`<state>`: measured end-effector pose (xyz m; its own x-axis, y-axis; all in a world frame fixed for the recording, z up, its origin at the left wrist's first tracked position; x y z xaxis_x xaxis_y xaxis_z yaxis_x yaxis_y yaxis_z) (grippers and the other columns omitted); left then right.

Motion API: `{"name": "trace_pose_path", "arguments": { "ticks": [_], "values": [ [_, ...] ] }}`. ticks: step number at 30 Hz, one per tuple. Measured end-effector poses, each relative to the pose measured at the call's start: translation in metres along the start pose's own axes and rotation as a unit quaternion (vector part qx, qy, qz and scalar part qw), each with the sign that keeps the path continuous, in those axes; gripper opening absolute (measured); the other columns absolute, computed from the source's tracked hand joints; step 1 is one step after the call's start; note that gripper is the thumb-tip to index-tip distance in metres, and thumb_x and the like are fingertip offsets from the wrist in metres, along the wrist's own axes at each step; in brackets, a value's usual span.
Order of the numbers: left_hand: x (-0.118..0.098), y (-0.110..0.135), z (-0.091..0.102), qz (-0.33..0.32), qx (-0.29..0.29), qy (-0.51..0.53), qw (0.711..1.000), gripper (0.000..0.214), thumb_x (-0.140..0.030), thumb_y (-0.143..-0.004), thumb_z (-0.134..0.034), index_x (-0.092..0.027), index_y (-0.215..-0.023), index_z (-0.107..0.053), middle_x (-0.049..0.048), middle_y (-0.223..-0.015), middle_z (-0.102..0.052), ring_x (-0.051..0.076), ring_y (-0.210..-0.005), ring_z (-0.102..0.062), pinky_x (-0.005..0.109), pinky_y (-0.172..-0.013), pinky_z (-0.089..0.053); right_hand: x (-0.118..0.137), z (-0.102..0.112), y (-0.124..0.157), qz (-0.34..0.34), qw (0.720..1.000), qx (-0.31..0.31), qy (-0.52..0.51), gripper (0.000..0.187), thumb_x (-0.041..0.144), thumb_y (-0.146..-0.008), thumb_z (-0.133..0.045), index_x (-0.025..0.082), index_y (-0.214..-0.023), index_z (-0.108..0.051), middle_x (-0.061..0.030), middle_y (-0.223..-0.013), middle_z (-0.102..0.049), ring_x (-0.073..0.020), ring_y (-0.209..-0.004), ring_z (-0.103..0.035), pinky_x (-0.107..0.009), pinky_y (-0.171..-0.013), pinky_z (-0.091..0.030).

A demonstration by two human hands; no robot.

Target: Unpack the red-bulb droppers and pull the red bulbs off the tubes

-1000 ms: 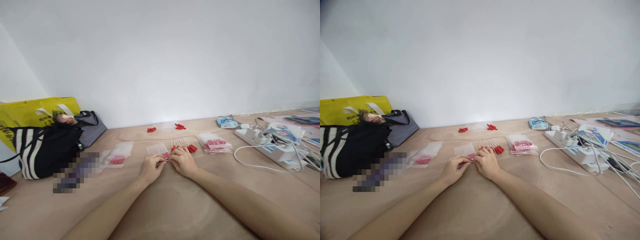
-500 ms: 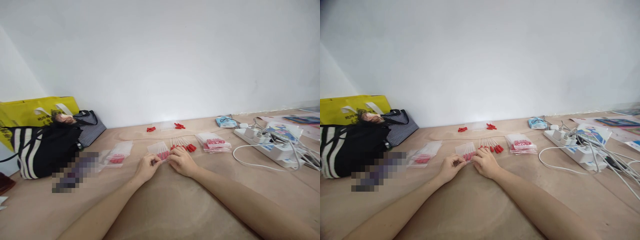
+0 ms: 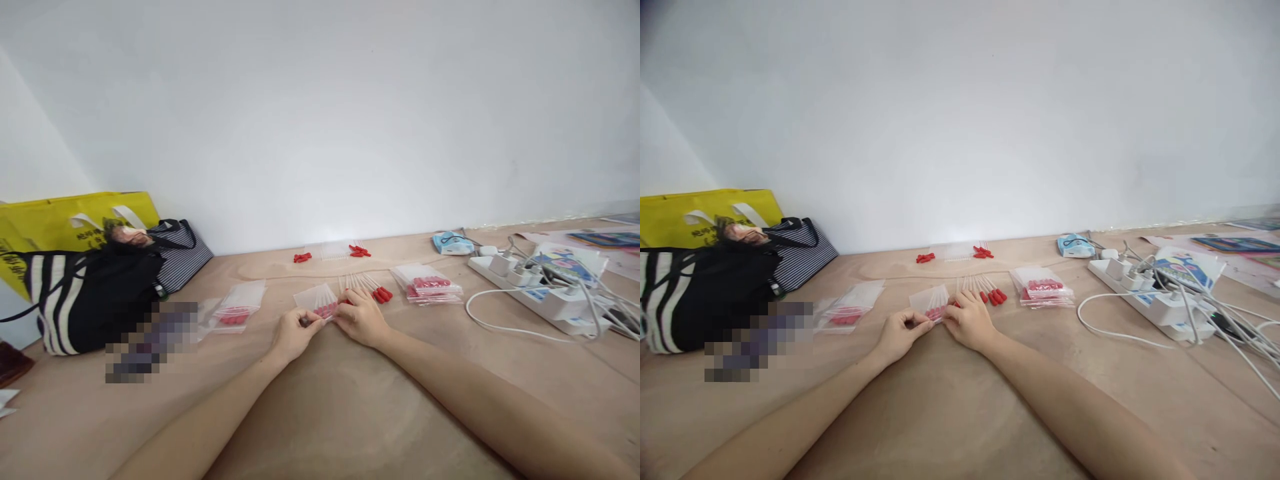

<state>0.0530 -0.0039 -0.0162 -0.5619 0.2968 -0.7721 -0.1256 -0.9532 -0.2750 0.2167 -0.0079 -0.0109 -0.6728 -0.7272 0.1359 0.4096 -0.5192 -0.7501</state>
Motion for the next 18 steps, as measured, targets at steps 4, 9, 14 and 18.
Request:
{"name": "trace_pose_path", "arguments": {
  "ticks": [4, 9, 14, 18],
  "values": [
    [-0.002, 0.001, 0.001, -0.005, 0.012, -0.003, 1.000, 0.015, -0.030, -0.064, -0.060, -0.016, -0.060, -0.065, 0.0000, -0.057, -0.061, 0.013, -0.056, -0.054, 0.023, -0.055, -0.041, 0.002, -0.001, -0.002, 0.038, 0.999, 0.008, -0.002, 0.012, 0.018, -0.076, -0.053, 0.022, -0.071, -0.063, -0.0013, -0.078, -0.057, -0.0141, -0.076, -0.044, -0.029, -0.066, -0.027],
    [-0.014, 0.002, 0.003, -0.077, -0.004, -0.029, 0.997, 0.018, -0.030, -0.070, -0.057, -0.017, -0.062, -0.065, 0.0022, -0.068, -0.064, 0.014, -0.068, -0.057, 0.024, -0.063, -0.045, 0.004, -0.003, -0.003, 0.071, 0.997, 0.012, 0.000, 0.015, 0.015, -0.076, -0.051, 0.022, -0.072, -0.063, -0.0018, -0.079, -0.058, -0.0140, -0.077, -0.043, -0.029, -0.067, -0.027],
    [-0.025, 0.004, 0.005, -0.199, 0.008, -0.110, 0.974, 0.015, -0.024, -0.074, -0.054, -0.021, -0.077, -0.068, 0.0041, -0.088, -0.064, 0.017, -0.085, -0.056, 0.031, -0.079, -0.044, 0.008, -0.001, -0.003, 0.098, 0.995, -0.012, 0.002, 0.018, 0.015, -0.078, -0.048, 0.022, -0.075, -0.064, -0.0021, -0.078, -0.058, -0.0141, -0.076, -0.043, -0.030, -0.069, -0.027],
    [-0.031, 0.007, 0.005, -0.293, 0.018, -0.141, 0.946, 0.018, -0.018, -0.076, -0.050, -0.021, -0.082, -0.066, 0.0043, -0.091, -0.064, 0.017, -0.089, -0.054, 0.034, -0.083, -0.043, 0.009, 0.002, -0.003, 0.092, 0.996, -0.022, 0.001, 0.021, 0.016, -0.080, -0.046, 0.023, -0.074, -0.064, -0.0026, -0.077, -0.058, -0.0148, -0.076, -0.043, -0.030, -0.069, -0.028]
  ]
}}
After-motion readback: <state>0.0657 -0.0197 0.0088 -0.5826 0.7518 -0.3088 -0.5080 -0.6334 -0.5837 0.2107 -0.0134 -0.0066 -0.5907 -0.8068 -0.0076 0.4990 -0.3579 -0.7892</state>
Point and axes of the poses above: each hand's wrist, its own y-axis away from the middle knuckle, its own z-axis out of the back of the hand, x = y × z, the point moved 3 cm from there along -y, towards the middle knuckle
